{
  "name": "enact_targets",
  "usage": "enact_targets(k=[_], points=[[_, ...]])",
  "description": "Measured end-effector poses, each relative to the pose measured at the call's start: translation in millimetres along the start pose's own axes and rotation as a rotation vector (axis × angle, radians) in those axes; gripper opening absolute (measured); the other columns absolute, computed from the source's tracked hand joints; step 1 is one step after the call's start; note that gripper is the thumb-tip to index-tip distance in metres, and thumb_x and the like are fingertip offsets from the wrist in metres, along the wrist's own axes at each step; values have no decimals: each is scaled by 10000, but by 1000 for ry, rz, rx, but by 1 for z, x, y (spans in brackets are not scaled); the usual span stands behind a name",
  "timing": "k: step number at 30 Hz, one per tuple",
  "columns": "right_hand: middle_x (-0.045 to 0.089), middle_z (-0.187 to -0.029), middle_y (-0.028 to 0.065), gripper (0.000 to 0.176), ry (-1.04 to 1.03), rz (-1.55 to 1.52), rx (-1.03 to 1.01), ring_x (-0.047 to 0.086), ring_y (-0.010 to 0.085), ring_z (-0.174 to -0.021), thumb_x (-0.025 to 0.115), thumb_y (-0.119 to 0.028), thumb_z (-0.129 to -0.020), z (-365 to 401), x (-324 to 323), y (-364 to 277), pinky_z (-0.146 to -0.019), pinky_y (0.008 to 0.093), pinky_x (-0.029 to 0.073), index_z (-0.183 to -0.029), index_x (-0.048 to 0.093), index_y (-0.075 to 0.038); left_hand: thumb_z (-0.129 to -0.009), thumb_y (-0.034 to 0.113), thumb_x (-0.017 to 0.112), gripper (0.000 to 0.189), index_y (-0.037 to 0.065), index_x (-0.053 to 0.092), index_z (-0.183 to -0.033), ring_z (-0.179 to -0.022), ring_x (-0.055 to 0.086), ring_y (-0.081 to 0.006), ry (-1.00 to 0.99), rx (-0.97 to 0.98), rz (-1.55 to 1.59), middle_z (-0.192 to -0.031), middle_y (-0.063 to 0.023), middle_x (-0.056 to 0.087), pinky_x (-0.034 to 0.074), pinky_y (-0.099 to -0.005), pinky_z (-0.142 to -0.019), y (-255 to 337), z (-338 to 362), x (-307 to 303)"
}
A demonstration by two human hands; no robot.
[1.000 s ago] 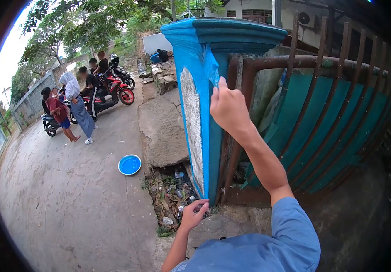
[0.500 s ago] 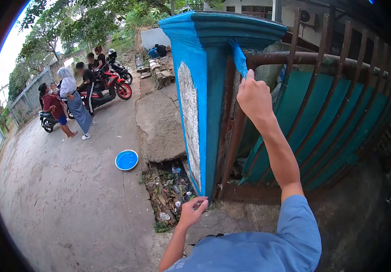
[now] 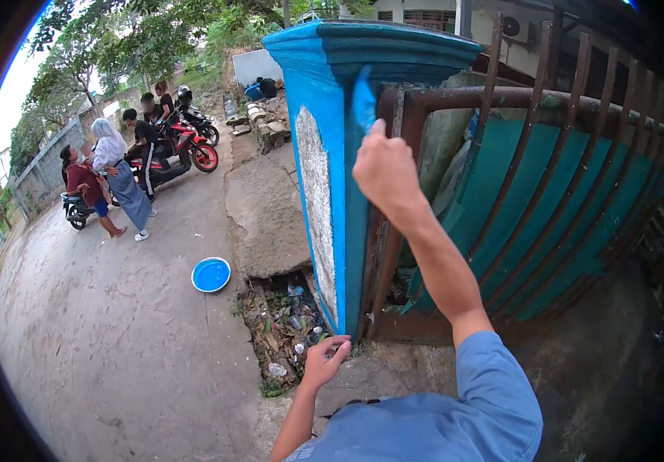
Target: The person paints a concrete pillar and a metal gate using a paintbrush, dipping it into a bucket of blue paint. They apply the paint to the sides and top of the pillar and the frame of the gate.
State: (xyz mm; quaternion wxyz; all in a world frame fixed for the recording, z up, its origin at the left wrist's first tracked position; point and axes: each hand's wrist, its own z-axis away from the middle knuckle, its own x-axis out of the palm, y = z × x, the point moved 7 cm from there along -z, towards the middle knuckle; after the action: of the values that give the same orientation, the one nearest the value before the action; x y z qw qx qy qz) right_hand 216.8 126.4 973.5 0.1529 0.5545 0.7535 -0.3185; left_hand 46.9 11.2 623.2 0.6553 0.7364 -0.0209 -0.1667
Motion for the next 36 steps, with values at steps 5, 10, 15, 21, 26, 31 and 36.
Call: enact_targets(k=[5,10,15,21,26,31,36], points=[[608,-625,263,464,-59,-154,-198,635,415,-582,504,-115,-871,31,-9,-34,-572,488,526,-1210,448,197,-893,229,622,262,18,680,-1037,-770,658,-108,25,15,46,-929,-68,704,513,-257,-700,-5,4,-6],[609,-604,244,410,135,-62,-230,632,416,-566,492,-166,-913,-3,-41,-13,-533,472,536,-1199,495,127,-894,229,624,255,23,683,-1033,-756,634,-86,76,26,29,-928,-50,703,504,-247,-684,-13,7,-17],[626,-690,280,332,177,173,-48,643,441,-686,474,-184,-915,-26,-61,50,-626,515,535,-1108,548,76,-891,236,631,258,28,685,-1035,-712,584,-63,83,6,23,-944,-44,702,477,-232,-638,-5,7,-19],[631,-740,295,272,268,156,74,639,452,-732,476,-169,-904,-28,-101,76,-683,501,534,-990,565,74,-890,239,631,261,27,686,-1031,-712,594,-76,21,-16,29,-958,-51,703,490,-240,-663,-20,0,-12],[627,-737,300,246,283,160,119,636,458,-732,495,-152,-877,-39,-91,70,-696,511,529,-947,574,71,-887,246,635,269,25,687,-1031,-727,612,-80,-4,-4,-5,-959,-51,704,498,-240,-681,-1,-1,-10],[607,-683,306,247,164,-107,-105,625,467,-682,496,-130,-864,-31,-60,12,-636,513,527,-941,564,95,-888,247,635,269,28,687,-1035,-780,631,-90,36,-38,50,-954,-59,705,506,-249,-704,-15,-2,-11],[582,-615,294,312,65,-211,-235,621,440,-618,503,-119,-885,-4,-69,-15,-585,492,516,-1066,559,128,-890,252,632,272,30,686,-1037,-783,632,-94,26,-13,-3,-951,-60,705,503,-248,-706,-11,-5,-9]])
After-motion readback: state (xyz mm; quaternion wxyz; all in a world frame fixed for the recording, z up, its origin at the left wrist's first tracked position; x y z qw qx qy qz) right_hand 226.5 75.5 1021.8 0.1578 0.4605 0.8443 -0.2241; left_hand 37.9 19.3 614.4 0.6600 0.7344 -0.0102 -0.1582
